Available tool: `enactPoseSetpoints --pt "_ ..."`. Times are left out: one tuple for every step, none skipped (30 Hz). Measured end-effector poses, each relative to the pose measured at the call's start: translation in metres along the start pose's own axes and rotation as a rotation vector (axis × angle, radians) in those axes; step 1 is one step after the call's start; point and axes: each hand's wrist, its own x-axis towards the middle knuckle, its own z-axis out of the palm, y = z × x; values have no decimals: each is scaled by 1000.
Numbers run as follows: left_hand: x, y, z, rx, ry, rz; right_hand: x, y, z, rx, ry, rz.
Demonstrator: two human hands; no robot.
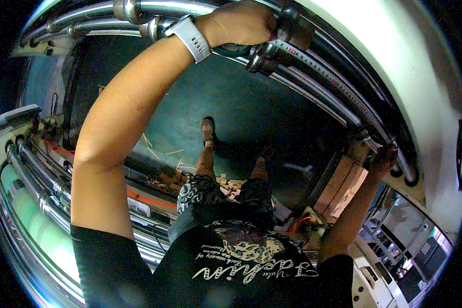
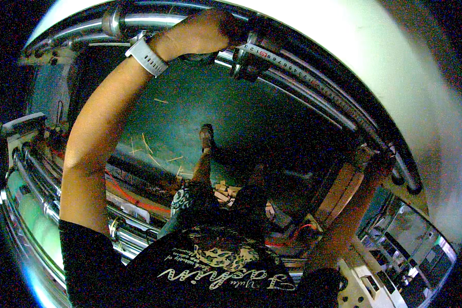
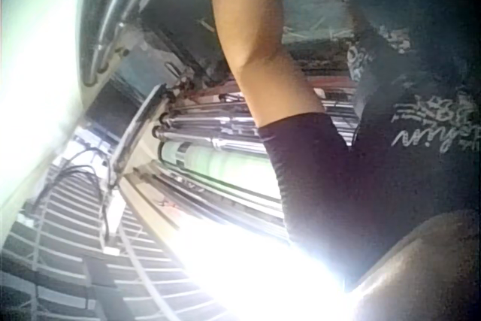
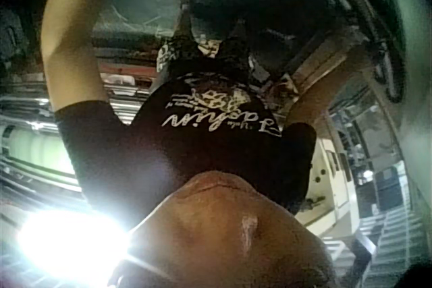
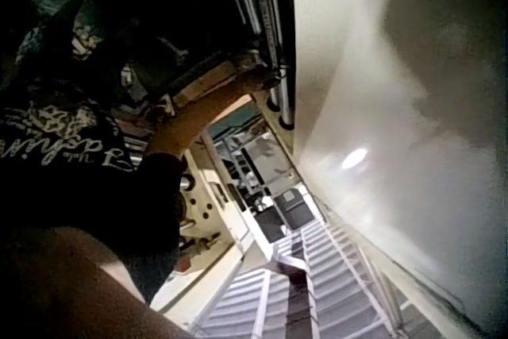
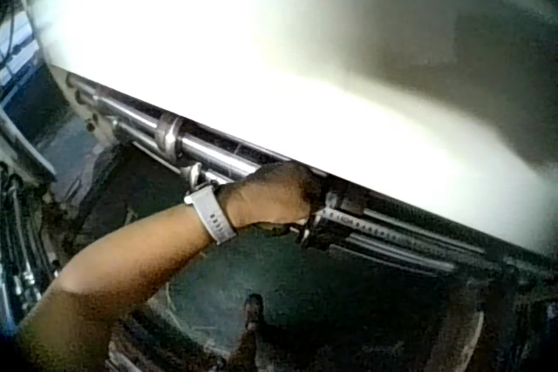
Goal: The person uses a tape measure to check distances between metal components on industrial rollers, manually adjusting sliding pieces along a horizontal bar within a large machine.
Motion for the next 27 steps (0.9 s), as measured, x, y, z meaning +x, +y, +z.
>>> enactPoseSetpoints --pt "-2 -1 -1 203 45 211 3 -6 -6 13 -20 28" --pt "-2 -1 -2 406 92 421 1 -3 -5 31 -45 62" --pt "1 3 -4 269 45 325 -2 2 -2 54 -67 100" --pt "3 7 -6 133 -4 228 -5 7 2 88 -82 141" --pt "5 10 -7 -3 -54 131 -10 12 5 119 -94 178" --pt "7 8 -2 101 -21 197 -11 13 8 159 -104 209" --pt "9 4 4 205 11 263 -13 13 11 199 -114 244" --pt "10 2 9 309 42 329 -14 14 14 238 -123 276" --pt "13 2 9 346 -6 325 -15 15 17 277 -134 306" --pt "15 3 9 385 -55 321 -16 15 19 317 -142 342" --pt "17 3 9 424 -105 316 -19 15 22 362 -150 383" --pt "16 0 11 424 -93 325 -17 15 23 401 -157 415" --pt "15 -3 12 425 -81 332 -16 15 24 443 -168 450" --pt "12 -6 15 426 -69 339 -15 14 25 483 -178 484" --pt "14 -5 13 420 -28 352 -16 15 26 526 -182 535" --pt "14 -4 12 414 14 365 -18 15 26 573 -188 589" --pt "13 -2 11 407 56 379 -21 11 29 623 -200 648" --pt "17 -4 23 -300 207 -20 -21 10 35 677 -210 703" --pt "19 -1 10 -86 -106 -107 -29 6 35 712 -222 773" --pt "19 1 10 -117 -133 -125 -53 21 41 644 -174 639" --pt "15 -12 26 39 27 35 -56 28 40 848 -107 779" --pt "7 6 13 -251 -3 -165 -54 15 44 1060 -28 912" --pt "0 1 19 -109 -32 -161 -45 -1 42 1274 65 1024" --pt "-15 10 16 -184 51 -196 -31 -20 32 1040 106 810" --pt "-26 10 17 -249 12 -235 -20 -37 17 761 184 640" --pt "-30 14 11 -379 -62 -301 -12 -52 4 750 198 717" --pt "-40 16 21 -409 60 -239 -2 -68 -8 746 212 788"
